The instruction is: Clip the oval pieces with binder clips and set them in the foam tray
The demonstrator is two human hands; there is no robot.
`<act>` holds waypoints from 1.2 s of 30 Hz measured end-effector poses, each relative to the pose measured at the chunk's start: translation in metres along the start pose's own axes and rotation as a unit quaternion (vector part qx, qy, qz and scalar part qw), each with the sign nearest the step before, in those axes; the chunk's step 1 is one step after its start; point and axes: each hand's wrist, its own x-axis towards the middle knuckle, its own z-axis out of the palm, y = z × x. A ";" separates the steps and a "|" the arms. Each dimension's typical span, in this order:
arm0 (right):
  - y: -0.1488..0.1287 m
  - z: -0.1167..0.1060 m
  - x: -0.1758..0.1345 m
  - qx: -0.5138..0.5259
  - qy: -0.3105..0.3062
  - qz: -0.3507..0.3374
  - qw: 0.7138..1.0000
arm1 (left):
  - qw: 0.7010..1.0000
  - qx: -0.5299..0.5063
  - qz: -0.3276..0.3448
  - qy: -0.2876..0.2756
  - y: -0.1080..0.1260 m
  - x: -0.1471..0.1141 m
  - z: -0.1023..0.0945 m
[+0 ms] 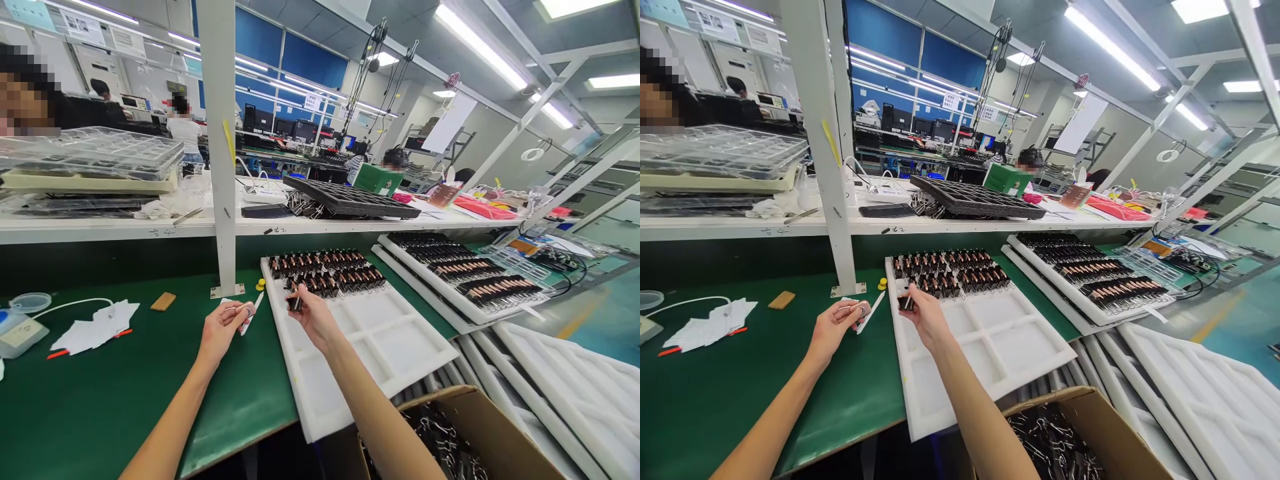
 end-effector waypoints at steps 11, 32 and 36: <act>0.052 0.040 0.044 -0.015 0.010 -0.123 0.992 | 0.998 -0.061 -0.020 0.008 -0.001 0.000 -0.003; 0.056 0.021 0.032 -0.211 -0.106 -0.048 0.971 | 0.991 -0.050 -0.031 -0.117 0.003 -0.005 -0.007; 0.058 0.019 0.031 -0.215 -0.084 -0.066 0.971 | 0.993 -0.057 -0.037 -0.101 0.008 -0.005 -0.007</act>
